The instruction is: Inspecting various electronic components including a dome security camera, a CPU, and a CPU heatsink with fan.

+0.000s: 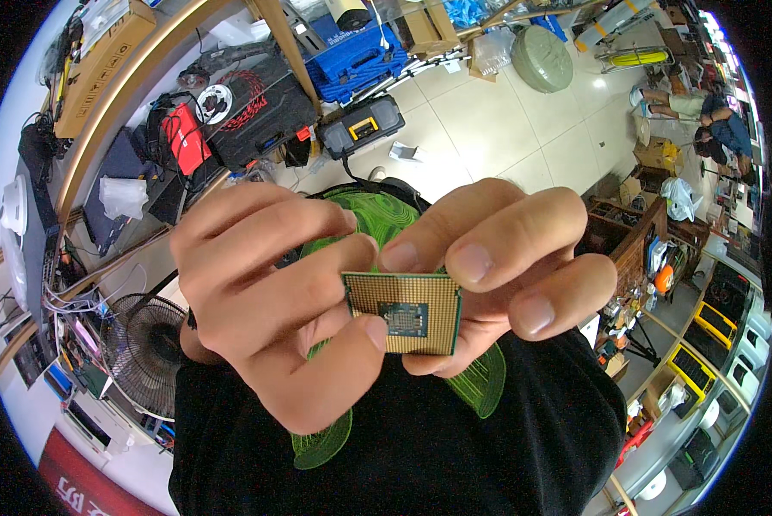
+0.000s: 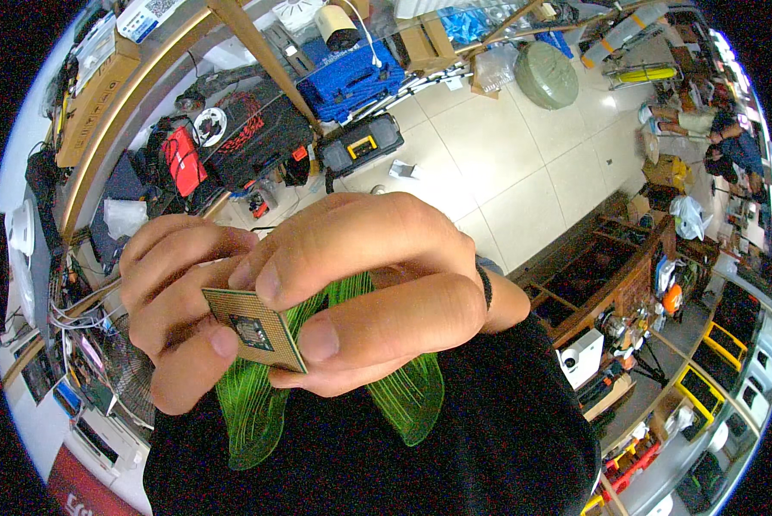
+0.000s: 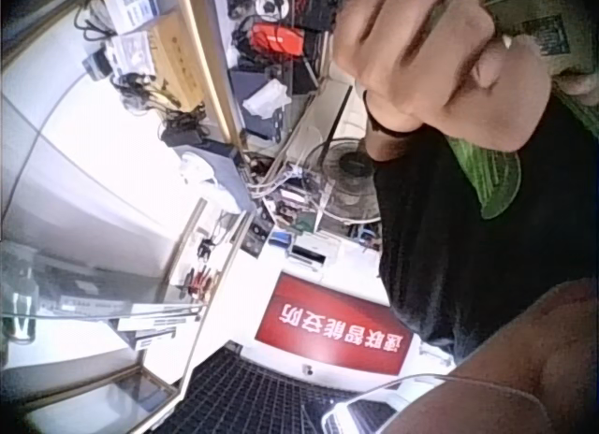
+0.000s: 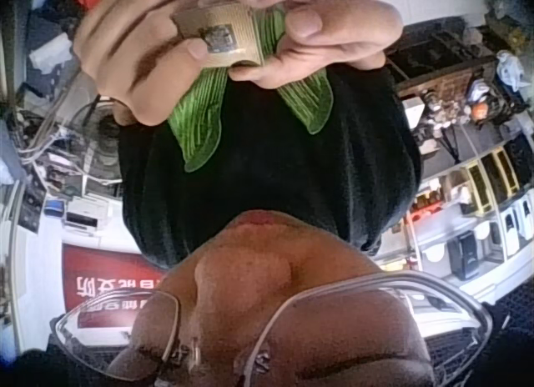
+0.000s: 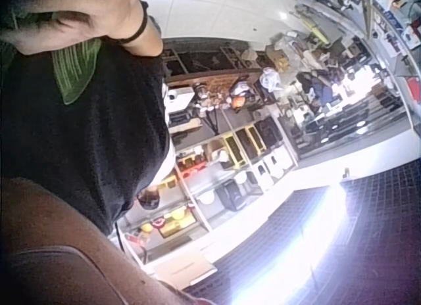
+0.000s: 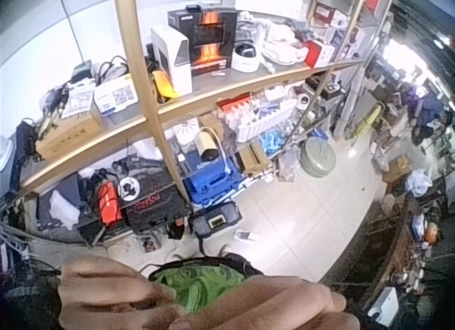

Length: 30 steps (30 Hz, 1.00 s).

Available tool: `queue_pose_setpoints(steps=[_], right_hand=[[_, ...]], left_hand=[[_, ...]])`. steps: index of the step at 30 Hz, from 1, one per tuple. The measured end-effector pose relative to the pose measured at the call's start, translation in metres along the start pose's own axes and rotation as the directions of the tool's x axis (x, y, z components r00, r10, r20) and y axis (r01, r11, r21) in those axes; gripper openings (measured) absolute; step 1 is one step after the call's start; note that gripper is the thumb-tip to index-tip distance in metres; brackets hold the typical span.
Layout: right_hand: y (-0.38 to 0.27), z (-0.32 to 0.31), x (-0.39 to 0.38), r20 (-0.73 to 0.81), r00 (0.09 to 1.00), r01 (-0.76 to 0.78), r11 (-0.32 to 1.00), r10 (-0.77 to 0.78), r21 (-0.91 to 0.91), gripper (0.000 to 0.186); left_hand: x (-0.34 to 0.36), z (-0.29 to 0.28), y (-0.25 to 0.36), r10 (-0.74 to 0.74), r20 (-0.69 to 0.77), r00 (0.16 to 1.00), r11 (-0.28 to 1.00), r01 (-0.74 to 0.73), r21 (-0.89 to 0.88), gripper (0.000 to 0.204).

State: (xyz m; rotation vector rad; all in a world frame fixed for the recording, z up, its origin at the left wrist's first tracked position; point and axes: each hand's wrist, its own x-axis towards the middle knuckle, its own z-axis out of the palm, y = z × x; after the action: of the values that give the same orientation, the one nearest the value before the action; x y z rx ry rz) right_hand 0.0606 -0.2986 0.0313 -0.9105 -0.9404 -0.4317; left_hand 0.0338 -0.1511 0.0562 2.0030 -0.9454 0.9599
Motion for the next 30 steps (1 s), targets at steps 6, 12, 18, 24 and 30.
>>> queue_pose_setpoints(steps=[6, 12, 18, 24, 30], right_hand=[[0.003, -0.003, 0.002, 0.034, 0.999, 0.023, 1.0, -0.023, 0.016, 0.058], [-0.001, 0.001, 0.002, 0.019, 1.0, 0.015, 1.0, -0.015, -0.002, 0.06], [0.002, -0.007, 0.005, 0.089, 0.996, 0.005, 0.999, -0.008, 0.039, 0.061], [0.0, 0.004, 0.006, -0.006, 1.0, -0.02, 1.0, 0.02, -0.01, 0.06], [-0.016, 0.014, 0.013, -0.068, 0.996, -0.055, 0.998, 0.058, 0.042, 0.053]], left_hand=[[0.004, -0.011, 0.0, 0.024, 0.112, 0.993, 1.0, -0.023, -0.015, 0.033], [0.005, -0.012, 0.001, -0.015, 0.136, 0.991, 1.0, 0.012, 0.02, 0.031], [0.005, -0.009, 0.002, -0.038, 0.077, 0.996, 0.996, 0.032, 0.085, 0.033], [0.006, -0.012, 0.0, 0.014, 0.129, 0.992, 0.999, -0.019, 0.038, 0.035], [0.013, -0.025, 0.009, -0.064, 0.151, 0.987, 0.998, 0.061, 0.028, 0.039]])
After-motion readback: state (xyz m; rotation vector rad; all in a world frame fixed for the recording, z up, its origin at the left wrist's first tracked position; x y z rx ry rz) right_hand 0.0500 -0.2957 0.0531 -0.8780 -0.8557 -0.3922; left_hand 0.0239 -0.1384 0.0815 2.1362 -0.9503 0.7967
